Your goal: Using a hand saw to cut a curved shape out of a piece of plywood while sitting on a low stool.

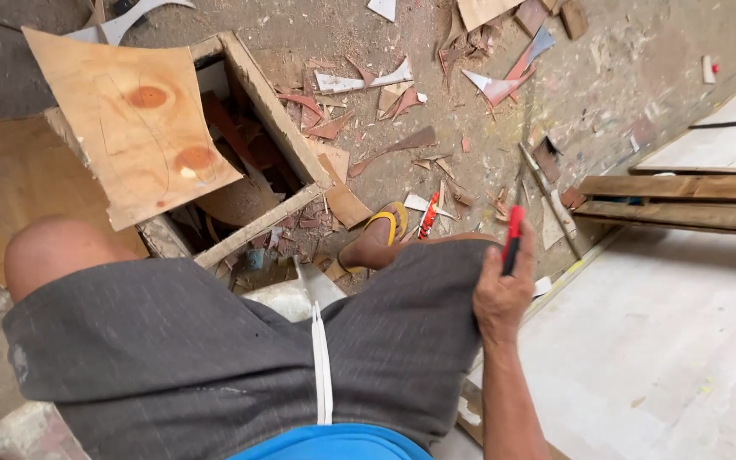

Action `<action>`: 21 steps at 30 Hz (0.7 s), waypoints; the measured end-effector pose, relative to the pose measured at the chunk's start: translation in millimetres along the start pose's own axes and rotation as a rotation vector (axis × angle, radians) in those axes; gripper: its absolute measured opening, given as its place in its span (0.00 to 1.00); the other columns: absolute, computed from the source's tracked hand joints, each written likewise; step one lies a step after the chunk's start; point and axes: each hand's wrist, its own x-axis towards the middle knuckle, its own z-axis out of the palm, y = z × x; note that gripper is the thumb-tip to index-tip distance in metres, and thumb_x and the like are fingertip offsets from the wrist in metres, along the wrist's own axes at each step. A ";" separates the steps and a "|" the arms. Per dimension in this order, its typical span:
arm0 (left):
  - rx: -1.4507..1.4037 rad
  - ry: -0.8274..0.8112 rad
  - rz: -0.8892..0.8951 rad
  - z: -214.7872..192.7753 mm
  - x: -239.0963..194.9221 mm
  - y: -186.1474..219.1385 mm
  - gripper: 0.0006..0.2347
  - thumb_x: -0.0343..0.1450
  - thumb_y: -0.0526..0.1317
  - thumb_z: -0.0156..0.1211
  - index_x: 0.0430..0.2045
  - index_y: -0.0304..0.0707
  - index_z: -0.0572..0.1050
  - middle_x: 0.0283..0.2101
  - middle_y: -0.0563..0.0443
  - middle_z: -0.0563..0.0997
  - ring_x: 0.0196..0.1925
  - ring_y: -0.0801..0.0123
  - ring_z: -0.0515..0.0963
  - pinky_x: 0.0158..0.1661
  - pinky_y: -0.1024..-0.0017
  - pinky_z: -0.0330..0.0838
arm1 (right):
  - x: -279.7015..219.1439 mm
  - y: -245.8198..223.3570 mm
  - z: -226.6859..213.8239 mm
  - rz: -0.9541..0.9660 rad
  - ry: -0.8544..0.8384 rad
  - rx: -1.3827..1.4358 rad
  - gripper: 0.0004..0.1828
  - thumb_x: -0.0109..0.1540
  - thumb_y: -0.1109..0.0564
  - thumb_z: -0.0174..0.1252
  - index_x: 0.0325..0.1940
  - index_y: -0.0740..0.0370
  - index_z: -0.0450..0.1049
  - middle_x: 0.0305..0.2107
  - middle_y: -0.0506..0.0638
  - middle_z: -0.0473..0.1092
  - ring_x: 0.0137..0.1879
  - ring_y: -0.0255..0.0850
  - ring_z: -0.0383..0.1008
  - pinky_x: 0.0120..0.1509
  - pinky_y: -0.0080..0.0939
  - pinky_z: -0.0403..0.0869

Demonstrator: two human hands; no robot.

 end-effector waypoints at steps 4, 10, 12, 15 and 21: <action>-0.027 -0.033 -0.060 50.1 -0.6 -47.5 0.07 0.73 0.26 0.47 0.37 0.15 0.71 0.43 0.28 0.77 0.39 0.53 0.80 0.37 0.68 0.77 | -5.8 -4.9 -28.3 0.050 0.050 -0.154 0.30 0.70 0.57 0.54 0.77 0.56 0.58 0.69 0.66 0.64 0.73 0.58 0.65 0.74 0.49 0.66; 0.502 -0.817 -0.972 135.2 -24.3 -206.1 0.17 0.74 0.54 0.47 0.51 0.54 0.76 0.53 0.56 0.83 0.52 0.68 0.81 0.51 0.63 0.73 | -21.3 17.0 -31.1 0.106 0.099 -0.283 0.31 0.70 0.64 0.55 0.78 0.64 0.59 0.44 0.57 0.73 0.40 0.47 0.71 0.51 0.45 0.74; 0.594 -0.793 -0.938 154.6 -48.7 -277.9 0.18 0.71 0.57 0.52 0.47 0.51 0.78 0.46 0.52 0.85 0.48 0.58 0.82 0.46 0.59 0.70 | -25.6 20.9 -29.6 0.138 0.123 -0.402 0.31 0.72 0.63 0.57 0.80 0.60 0.60 0.40 0.58 0.73 0.39 0.48 0.73 0.49 0.47 0.73; 0.605 -0.777 -1.069 175.6 -76.0 -360.9 0.18 0.73 0.52 0.54 0.51 0.44 0.77 0.54 0.47 0.82 0.55 0.56 0.81 0.54 0.56 0.73 | -24.6 22.1 -31.6 0.231 0.124 -0.401 0.35 0.71 0.68 0.58 0.82 0.65 0.56 0.38 0.60 0.71 0.39 0.48 0.70 0.49 0.48 0.72; 0.748 -0.699 -1.510 209.7 -72.1 -443.9 0.21 0.71 0.57 0.55 0.56 0.53 0.74 0.51 0.53 0.83 0.47 0.59 0.83 0.45 0.60 0.77 | -14.2 13.7 -26.4 0.498 0.169 -0.568 0.33 0.70 0.62 0.61 0.80 0.67 0.64 0.31 0.55 0.70 0.31 0.41 0.67 0.39 0.39 0.69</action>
